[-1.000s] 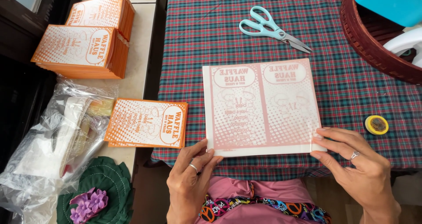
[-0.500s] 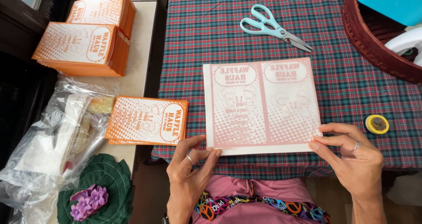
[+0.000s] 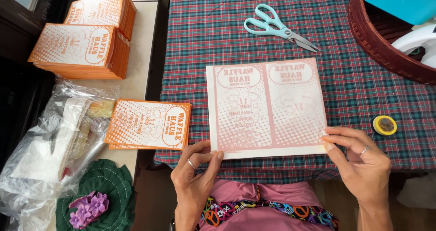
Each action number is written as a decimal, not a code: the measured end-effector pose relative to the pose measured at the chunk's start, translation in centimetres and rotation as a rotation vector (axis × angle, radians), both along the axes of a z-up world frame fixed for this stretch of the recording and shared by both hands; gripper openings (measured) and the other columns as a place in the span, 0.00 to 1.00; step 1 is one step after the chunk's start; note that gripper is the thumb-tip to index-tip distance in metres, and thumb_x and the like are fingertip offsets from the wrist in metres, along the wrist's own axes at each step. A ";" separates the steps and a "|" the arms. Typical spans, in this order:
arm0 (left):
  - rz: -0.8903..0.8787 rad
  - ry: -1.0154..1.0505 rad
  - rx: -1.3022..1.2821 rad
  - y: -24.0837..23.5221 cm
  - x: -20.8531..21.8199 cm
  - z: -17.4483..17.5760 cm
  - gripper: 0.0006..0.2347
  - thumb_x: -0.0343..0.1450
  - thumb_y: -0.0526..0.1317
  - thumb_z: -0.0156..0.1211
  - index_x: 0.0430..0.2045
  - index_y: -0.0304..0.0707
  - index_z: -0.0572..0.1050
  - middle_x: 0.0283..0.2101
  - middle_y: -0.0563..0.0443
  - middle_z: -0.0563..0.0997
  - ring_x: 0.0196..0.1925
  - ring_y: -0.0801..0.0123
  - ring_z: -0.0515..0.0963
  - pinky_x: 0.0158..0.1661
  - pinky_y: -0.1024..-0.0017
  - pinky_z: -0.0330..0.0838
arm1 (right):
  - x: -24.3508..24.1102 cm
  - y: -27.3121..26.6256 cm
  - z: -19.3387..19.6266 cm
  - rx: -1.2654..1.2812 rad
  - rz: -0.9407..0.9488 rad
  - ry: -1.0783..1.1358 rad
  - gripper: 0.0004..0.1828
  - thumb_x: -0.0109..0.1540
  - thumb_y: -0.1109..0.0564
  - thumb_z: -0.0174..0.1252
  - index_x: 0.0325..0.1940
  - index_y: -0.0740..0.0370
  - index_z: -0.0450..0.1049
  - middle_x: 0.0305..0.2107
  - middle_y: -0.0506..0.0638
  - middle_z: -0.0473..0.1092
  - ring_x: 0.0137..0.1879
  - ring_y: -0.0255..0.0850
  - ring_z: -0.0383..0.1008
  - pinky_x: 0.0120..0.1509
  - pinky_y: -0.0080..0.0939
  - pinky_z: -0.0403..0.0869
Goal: Folding the bottom edges of paper bags and securing them with tape.
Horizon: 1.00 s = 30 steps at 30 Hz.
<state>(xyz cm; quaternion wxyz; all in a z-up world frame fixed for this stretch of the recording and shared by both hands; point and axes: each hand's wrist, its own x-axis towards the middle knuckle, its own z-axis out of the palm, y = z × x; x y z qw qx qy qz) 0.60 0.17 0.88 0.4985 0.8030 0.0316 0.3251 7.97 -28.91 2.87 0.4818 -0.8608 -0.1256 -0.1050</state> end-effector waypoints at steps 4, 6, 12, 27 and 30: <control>0.007 0.042 0.032 0.1 -0.7 -0.7 0.04 0.67 0.32 0.70 0.28 0.33 0.78 0.43 0.40 0.81 0.42 0.61 0.84 0.48 0.70 0.85 | 1.1 -0.6 0.9 -0.091 0.080 -0.064 0.05 0.63 0.70 0.60 0.43 0.73 0.77 0.47 0.62 0.75 0.56 0.49 0.78 0.60 0.42 0.80; -0.014 0.025 0.078 0.4 -0.9 -1.2 0.09 0.66 0.34 0.73 0.35 0.39 0.78 0.48 0.41 0.80 0.45 0.60 0.83 0.49 0.68 0.82 | 2.0 -0.7 1.5 -0.216 0.061 -0.215 0.03 0.65 0.69 0.63 0.43 0.70 0.80 0.47 0.61 0.74 0.55 0.50 0.75 0.63 0.46 0.75; -0.017 -0.009 0.165 0.2 -1.0 -0.7 0.16 0.64 0.35 0.78 0.41 0.41 0.75 0.48 0.41 0.78 0.49 0.59 0.81 0.49 0.67 0.81 | 9.0 2.8 3.8 -0.343 0.325 -0.411 0.13 0.66 0.63 0.66 0.54 0.70 0.79 0.53 0.64 0.73 0.60 0.54 0.74 0.68 0.51 0.72; 0.012 -0.041 0.198 0.0 -0.8 -0.8 0.13 0.66 0.36 0.76 0.37 0.34 0.75 0.47 0.40 0.79 0.47 0.58 0.84 0.46 0.66 0.83 | 17.2 11.1 2.6 -0.691 0.577 -0.095 0.23 0.68 0.46 0.56 0.61 0.62 0.74 0.50 0.49 0.71 0.60 0.46 0.70 0.62 0.57 0.65; 0.019 -0.010 0.204 0.1 -0.9 -0.7 0.14 0.66 0.38 0.76 0.40 0.36 0.76 0.48 0.41 0.79 0.47 0.59 0.84 0.45 0.67 0.83 | 16.8 10.9 2.8 -0.675 0.525 -0.049 0.25 0.67 0.45 0.57 0.64 0.62 0.74 0.50 0.52 0.70 0.56 0.52 0.72 0.56 0.56 0.71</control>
